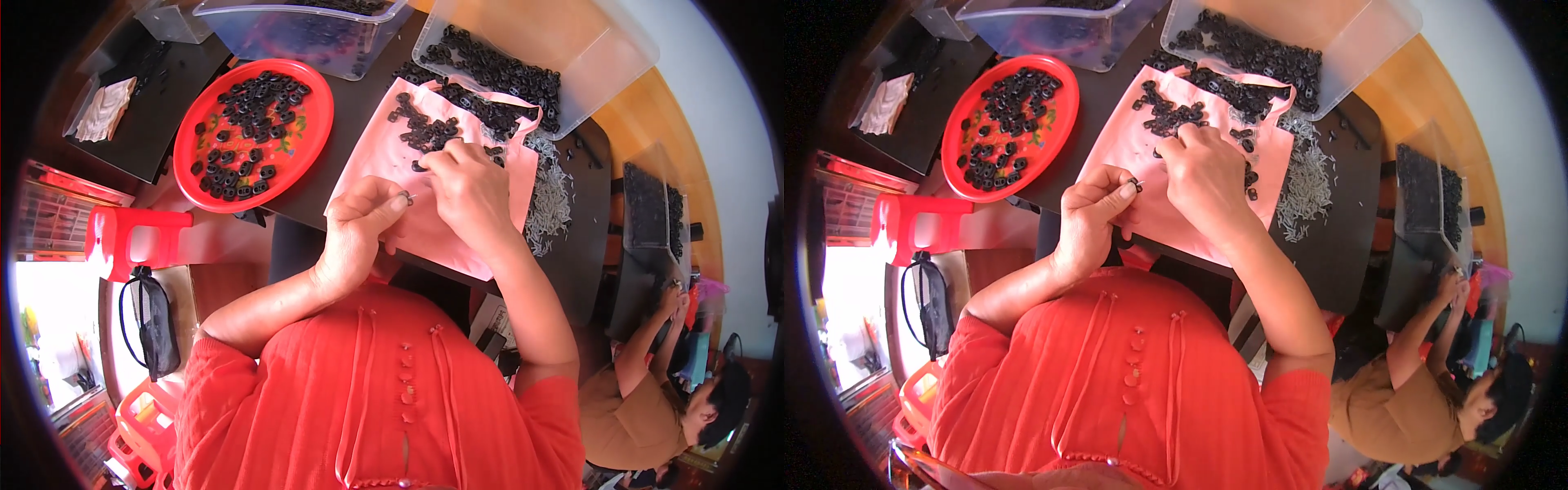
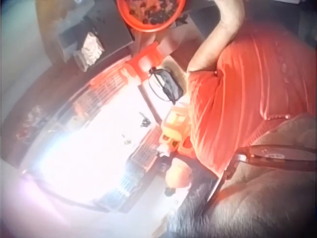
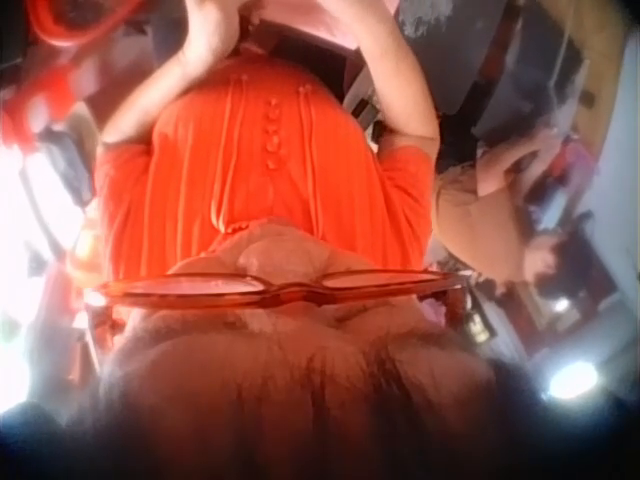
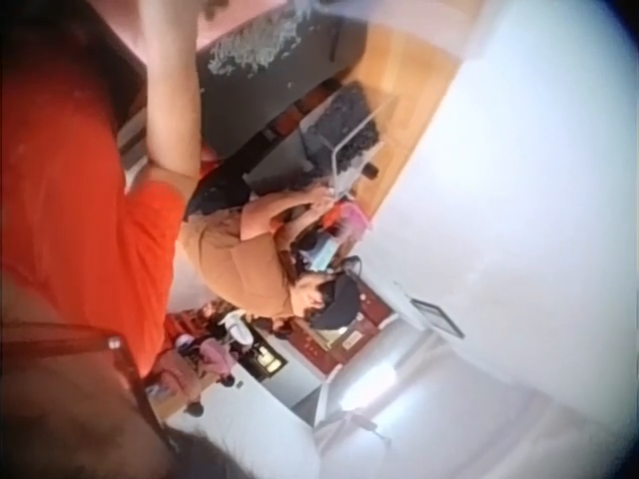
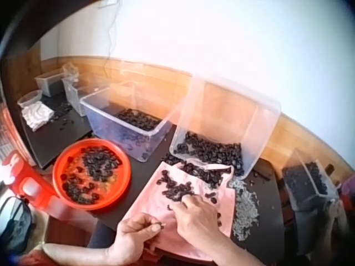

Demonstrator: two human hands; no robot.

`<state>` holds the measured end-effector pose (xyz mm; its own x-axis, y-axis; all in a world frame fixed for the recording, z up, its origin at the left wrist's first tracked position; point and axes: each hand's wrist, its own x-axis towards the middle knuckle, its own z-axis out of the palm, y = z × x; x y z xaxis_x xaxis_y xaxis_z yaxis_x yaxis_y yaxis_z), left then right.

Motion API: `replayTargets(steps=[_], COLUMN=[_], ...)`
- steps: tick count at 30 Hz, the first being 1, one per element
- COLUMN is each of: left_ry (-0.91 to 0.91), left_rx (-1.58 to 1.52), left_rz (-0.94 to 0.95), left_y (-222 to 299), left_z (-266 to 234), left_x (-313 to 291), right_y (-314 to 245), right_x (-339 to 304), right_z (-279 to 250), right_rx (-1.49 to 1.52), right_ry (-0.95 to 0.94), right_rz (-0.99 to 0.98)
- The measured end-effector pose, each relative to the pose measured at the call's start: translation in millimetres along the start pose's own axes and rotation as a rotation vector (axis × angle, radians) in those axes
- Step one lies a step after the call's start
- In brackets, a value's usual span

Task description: The person assembles small black plastic components by hand at a workstation.

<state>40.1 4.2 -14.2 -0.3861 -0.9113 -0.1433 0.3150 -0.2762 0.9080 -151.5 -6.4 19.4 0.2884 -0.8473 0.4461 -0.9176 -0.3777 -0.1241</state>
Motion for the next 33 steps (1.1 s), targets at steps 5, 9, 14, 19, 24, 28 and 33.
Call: replayTargets(steps=[5, 9, 14, 19, 24, 28, 33], left_ry=[-0.014, 0.028, 0.053, -0.009, -0.054, 0.039, 0.006], left_rx=[-0.094, -0.216, -0.252, -0.431, -0.418, -0.111, -0.143], left_rz=[-0.033, -0.041, 0.12, 0.139, 0.074, 0.242, 0.063], left_y=[2, 6, 14, 13, 16, 6, 5], left_z=[-6, -8, -10, 3, 18, 14, 13], left_x=[3, 8, 24, 48, 47, 39, 36], right_y=[11, 13, 11, -14, -17, -11, -10], right_x=[9, 6, -4, -7, -15, -19, -23], right_z=[18, 13, -1, -29, -25, -30, -31], right_rx=[-0.073, 0.014, 0.814, 1.145, 1.221, 1.131, 1.202], right_ry=[-0.056, 0.005, -0.022, -0.213, -0.13, -0.117, -0.113], right_rz=[-0.069, -0.027, 0.308, 0.64, 0.702, 0.721, 0.733])
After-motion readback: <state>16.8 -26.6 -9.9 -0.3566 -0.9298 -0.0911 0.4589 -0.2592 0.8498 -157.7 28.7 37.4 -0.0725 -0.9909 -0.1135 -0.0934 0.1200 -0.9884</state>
